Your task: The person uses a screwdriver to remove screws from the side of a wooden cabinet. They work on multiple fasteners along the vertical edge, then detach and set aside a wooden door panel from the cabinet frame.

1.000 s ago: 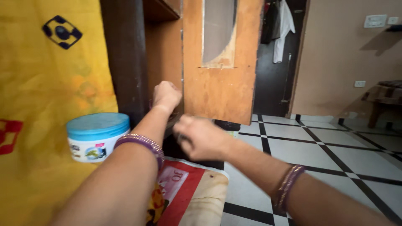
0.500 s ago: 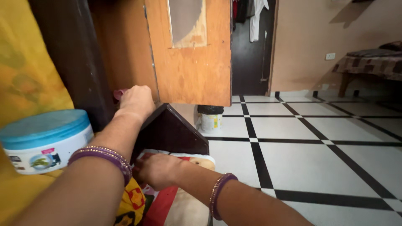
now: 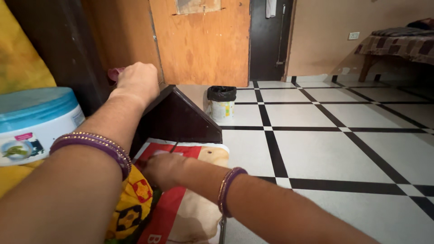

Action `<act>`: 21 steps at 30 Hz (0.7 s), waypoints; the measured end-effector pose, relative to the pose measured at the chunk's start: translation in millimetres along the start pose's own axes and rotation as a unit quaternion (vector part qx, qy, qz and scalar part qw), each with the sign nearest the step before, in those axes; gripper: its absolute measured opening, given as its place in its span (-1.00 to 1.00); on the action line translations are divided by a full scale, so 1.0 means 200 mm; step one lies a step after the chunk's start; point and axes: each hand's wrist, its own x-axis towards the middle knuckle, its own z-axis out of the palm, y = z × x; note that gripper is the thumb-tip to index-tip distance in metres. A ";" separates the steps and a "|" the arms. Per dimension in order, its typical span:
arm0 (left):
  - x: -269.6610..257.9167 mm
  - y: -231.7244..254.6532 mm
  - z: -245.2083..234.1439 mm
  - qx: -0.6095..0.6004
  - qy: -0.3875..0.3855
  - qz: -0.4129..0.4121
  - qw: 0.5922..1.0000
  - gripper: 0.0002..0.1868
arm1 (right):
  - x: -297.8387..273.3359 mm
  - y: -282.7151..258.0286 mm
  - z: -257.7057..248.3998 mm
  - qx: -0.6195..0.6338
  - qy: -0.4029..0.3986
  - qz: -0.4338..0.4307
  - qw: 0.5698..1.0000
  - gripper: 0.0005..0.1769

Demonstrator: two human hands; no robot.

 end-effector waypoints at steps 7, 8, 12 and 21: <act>0.06 -0.01 0.03 -0.109 0.210 0.001 0.972 -0.78 | -0.13 0.20 -0.49 -0.073 0.119 0.091 0.986 -0.71; 0.08 -0.01 0.03 -0.142 0.275 0.015 0.951 -0.79 | -0.14 0.24 -0.57 -0.090 0.149 0.107 0.979 -0.76; 0.17 0.01 -0.01 -0.282 0.286 -0.109 0.909 -0.78 | -0.20 0.36 -0.78 -0.152 0.260 0.121 0.946 -0.83; 0.43 0.07 0.04 -0.301 0.261 -0.136 0.907 -0.78 | -0.17 0.66 -0.91 -0.277 0.290 0.161 0.902 -0.70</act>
